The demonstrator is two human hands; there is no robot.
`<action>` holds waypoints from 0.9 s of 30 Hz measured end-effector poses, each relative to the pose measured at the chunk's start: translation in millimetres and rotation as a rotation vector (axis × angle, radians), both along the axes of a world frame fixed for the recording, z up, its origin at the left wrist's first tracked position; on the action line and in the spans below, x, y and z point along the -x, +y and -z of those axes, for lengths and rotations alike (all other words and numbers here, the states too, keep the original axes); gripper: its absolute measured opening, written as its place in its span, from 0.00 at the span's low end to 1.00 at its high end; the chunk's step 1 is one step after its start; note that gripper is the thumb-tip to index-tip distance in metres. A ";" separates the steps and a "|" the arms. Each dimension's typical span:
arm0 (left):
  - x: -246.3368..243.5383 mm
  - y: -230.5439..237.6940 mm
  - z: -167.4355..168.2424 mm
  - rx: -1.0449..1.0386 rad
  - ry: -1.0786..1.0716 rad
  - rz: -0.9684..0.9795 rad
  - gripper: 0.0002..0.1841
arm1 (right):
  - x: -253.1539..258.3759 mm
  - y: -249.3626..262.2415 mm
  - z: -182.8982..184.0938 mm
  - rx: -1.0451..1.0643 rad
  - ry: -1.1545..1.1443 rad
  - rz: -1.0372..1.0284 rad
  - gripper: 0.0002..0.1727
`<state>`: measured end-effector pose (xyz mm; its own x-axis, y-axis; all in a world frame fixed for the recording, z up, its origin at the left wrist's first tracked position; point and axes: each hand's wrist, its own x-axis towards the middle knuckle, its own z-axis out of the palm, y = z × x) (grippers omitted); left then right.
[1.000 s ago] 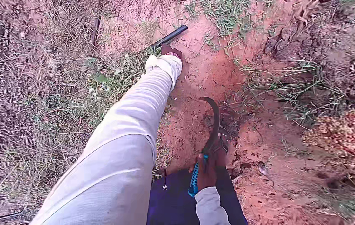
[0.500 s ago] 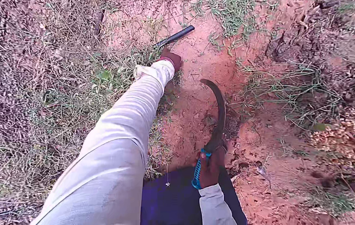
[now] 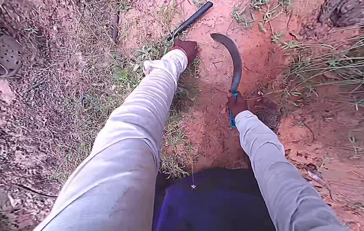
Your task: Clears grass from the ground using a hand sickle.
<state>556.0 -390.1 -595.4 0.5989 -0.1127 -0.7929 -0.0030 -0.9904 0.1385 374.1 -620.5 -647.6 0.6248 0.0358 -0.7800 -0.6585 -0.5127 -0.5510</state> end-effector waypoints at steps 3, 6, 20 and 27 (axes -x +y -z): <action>7.0 2.9 0.5 0.022 0.001 0.027 0.26 | 23.1 6.0 -41.9 0.074 0.108 -0.033 0.28; 18.7 16.6 -6.9 0.054 -0.007 0.093 0.23 | 58.4 19.2 -77.9 0.077 0.136 -0.009 0.29; 78.0 12.7 -10.2 -0.037 -0.138 0.123 0.33 | 54.7 40.0 -97.0 0.015 0.030 0.254 0.23; 74.5 52.2 -25.5 0.079 -0.067 0.070 0.26 | 121.3 18.0 -104.0 -0.039 -0.097 0.292 0.27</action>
